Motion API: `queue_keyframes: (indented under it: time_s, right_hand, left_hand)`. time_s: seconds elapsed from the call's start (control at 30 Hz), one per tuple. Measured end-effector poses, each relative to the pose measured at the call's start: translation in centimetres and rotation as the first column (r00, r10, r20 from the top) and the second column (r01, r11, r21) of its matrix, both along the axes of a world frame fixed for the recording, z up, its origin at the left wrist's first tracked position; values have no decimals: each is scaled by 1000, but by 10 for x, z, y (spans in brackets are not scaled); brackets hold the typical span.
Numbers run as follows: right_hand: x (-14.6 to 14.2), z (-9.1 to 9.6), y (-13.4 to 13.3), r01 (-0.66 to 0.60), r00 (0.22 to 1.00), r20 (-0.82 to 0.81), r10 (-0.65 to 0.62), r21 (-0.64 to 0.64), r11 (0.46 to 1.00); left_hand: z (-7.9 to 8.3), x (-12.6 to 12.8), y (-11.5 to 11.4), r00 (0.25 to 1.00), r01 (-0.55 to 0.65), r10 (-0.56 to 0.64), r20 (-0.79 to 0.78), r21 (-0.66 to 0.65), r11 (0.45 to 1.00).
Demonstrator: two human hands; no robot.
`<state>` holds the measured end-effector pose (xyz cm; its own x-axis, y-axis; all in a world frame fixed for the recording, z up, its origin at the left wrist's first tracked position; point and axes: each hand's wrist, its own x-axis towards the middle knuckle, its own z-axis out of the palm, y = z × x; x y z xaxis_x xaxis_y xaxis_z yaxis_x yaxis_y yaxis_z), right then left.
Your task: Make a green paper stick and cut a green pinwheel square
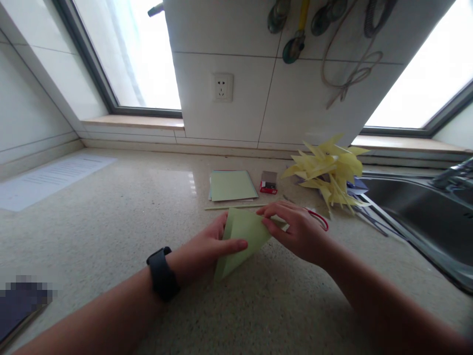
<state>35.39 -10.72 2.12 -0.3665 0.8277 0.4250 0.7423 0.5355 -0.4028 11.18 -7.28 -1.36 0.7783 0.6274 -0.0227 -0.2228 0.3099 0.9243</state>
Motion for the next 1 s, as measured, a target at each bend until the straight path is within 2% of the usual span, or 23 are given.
queue_keyframes:
  time_s: [0.2, 0.3, 0.47, 0.57, 0.77, 0.87, 1.0]
  right_hand:
    - [-2, -14, 1, -3, 984, -178, -7, -54, 999]
    - [-3, -14, 0, 14, 979, -202, -27, -65, 998]
    - [-1, -14, -1, 122, 949, -269, -162, -159, 980]
    - [4, -13, 0, 88, 921, -353, -165, -224, 971]
    - [14, -14, 3, 31, 885, -435, -167, -303, 952]
    - [15, -18, 5, 72, 871, -444, -211, -310, 948]
    - [12, -19, 6, 138, 875, -419, -242, -265, 954]
  left_hand:
    - [3, -2, 0, 995, 11, -6, -96, 46, 999]
    - [4, -2, -2, 996, 17, -15, -92, 22, 1000]
    - [1, -1, -3, 998, -10, 8, -65, -18, 1000]
    - [-3, -1, -3, 999, -33, 33, -36, -21, 999]
    - [-2, 1, -6, 998, -63, 63, -29, 18, 998]
    - [2, 0, -7, 998, -51, 53, -41, 55, 997]
    - [5, 0, -7, 993, -54, 71, -92, 174, 983]
